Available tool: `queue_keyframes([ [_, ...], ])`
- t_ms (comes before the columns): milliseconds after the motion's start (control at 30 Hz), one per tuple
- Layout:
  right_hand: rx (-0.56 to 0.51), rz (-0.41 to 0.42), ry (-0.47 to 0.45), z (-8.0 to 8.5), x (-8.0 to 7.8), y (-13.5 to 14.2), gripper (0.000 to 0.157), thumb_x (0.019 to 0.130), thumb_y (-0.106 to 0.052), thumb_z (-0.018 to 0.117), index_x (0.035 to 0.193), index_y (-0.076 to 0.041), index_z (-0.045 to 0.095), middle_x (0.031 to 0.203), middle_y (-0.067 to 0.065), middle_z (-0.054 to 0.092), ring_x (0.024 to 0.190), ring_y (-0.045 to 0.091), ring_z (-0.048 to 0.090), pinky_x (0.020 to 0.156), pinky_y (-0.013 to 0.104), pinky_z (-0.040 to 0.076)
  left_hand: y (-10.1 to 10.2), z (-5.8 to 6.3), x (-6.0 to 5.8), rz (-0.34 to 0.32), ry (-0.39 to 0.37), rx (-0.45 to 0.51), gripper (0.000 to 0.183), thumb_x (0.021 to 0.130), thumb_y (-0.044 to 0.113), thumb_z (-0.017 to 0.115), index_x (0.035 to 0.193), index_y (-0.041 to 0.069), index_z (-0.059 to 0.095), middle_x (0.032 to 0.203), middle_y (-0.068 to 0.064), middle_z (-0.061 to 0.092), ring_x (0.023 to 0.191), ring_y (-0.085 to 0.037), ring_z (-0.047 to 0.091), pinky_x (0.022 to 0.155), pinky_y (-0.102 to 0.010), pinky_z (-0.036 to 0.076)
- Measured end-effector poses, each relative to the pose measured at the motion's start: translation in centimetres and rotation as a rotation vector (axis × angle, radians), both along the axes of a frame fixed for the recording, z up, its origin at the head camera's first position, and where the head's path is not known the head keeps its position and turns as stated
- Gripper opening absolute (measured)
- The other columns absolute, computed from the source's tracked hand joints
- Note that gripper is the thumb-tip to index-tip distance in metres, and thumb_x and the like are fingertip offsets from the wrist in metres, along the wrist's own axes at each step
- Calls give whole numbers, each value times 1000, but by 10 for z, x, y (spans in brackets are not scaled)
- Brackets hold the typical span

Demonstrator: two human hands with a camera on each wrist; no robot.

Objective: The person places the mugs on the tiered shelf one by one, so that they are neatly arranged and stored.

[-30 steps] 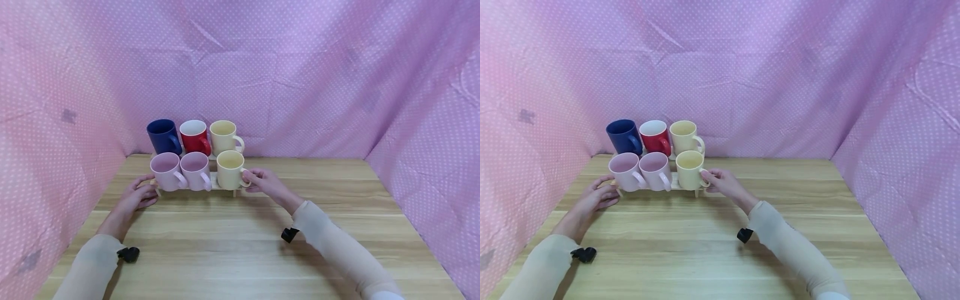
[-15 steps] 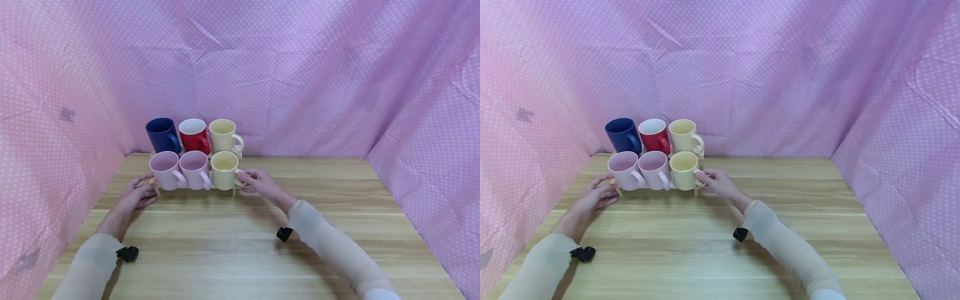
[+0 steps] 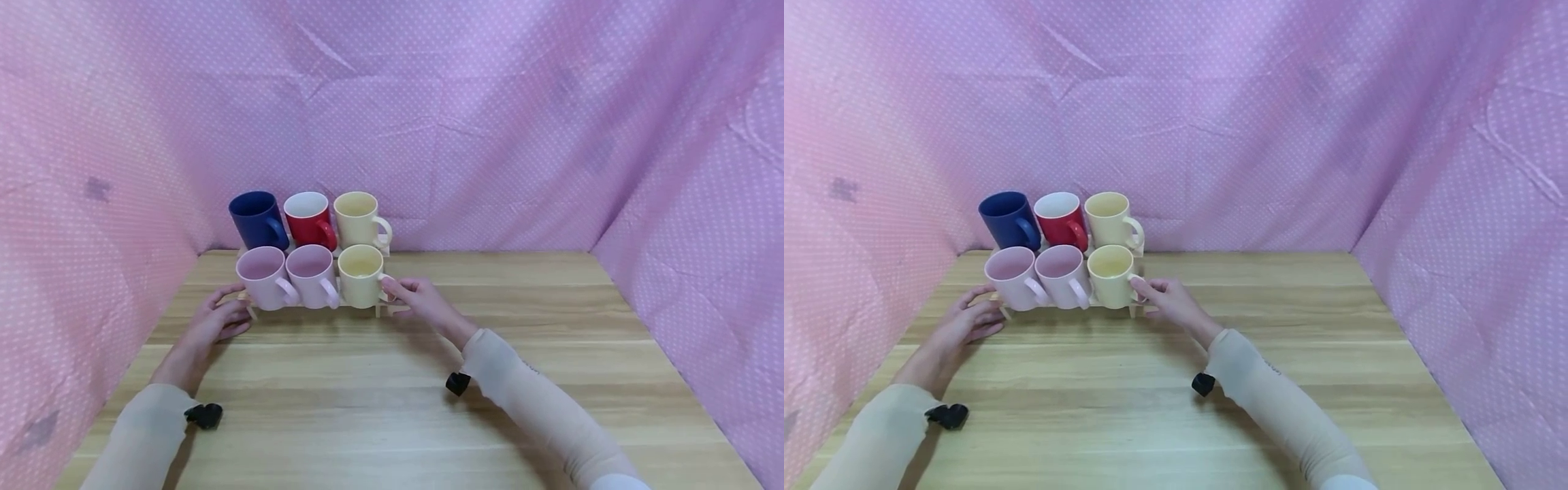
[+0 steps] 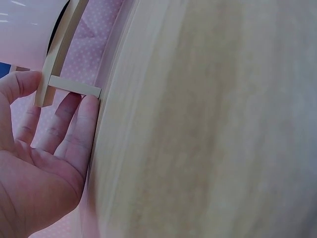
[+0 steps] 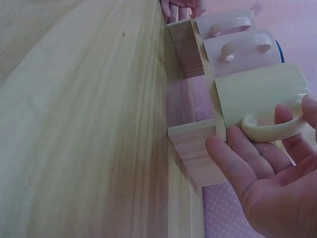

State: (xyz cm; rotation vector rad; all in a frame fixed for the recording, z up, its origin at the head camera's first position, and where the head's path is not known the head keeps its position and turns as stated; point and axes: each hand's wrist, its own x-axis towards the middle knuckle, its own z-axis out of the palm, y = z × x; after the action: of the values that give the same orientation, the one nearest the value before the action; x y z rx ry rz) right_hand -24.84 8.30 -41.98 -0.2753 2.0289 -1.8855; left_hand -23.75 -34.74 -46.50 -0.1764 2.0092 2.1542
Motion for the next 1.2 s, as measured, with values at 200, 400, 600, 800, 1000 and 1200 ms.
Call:
queue_keyframes([
  [200,20,-15,1,-1,3,-2,41,103,-41,61,85,-4,64,104,14,64,122,38,61,99,57,52,-2,1,0,4,-24,-27,30,102,22,65,127,32,52,99,5,73,91,-10,70,81,-28,61],
  [400,31,-28,-3,1,4,-1,45,101,-45,63,86,-2,64,104,11,65,118,32,64,99,56,53,0,4,0,6,-26,-20,30,102,21,66,126,33,52,98,6,73,91,-10,70,82,-29,61],
  [600,55,-32,3,-2,7,1,46,101,-46,62,87,-3,65,110,11,68,120,32,63,96,55,55,3,4,3,-12,-15,-38,30,102,23,65,127,31,52,99,5,74,92,-10,70,82,-29,61],
  [800,46,-46,-5,-5,13,1,45,101,-46,62,86,-4,65,111,18,65,123,34,61,96,57,54,4,1,4,-9,-22,-53,33,101,25,67,129,30,51,98,6,74,93,-10,70,83,-29,61],
  [1000,81,-21,-15,2,12,-3,56,99,-54,60,99,2,67,122,16,66,122,31,62,97,53,55,-2,4,6,-9,-34,-10,30,103,20,64,127,32,51,97,9,74,92,-10,70,82,-29,61],
  [1200,105,55,5,16,6,4,53,107,-43,51,133,2,58,134,20,59,126,38,58,101,55,51,-9,3,8,-80,57,-111,30,104,22,61,131,31,50,108,0,71,95,-11,70,83,-32,61],
])
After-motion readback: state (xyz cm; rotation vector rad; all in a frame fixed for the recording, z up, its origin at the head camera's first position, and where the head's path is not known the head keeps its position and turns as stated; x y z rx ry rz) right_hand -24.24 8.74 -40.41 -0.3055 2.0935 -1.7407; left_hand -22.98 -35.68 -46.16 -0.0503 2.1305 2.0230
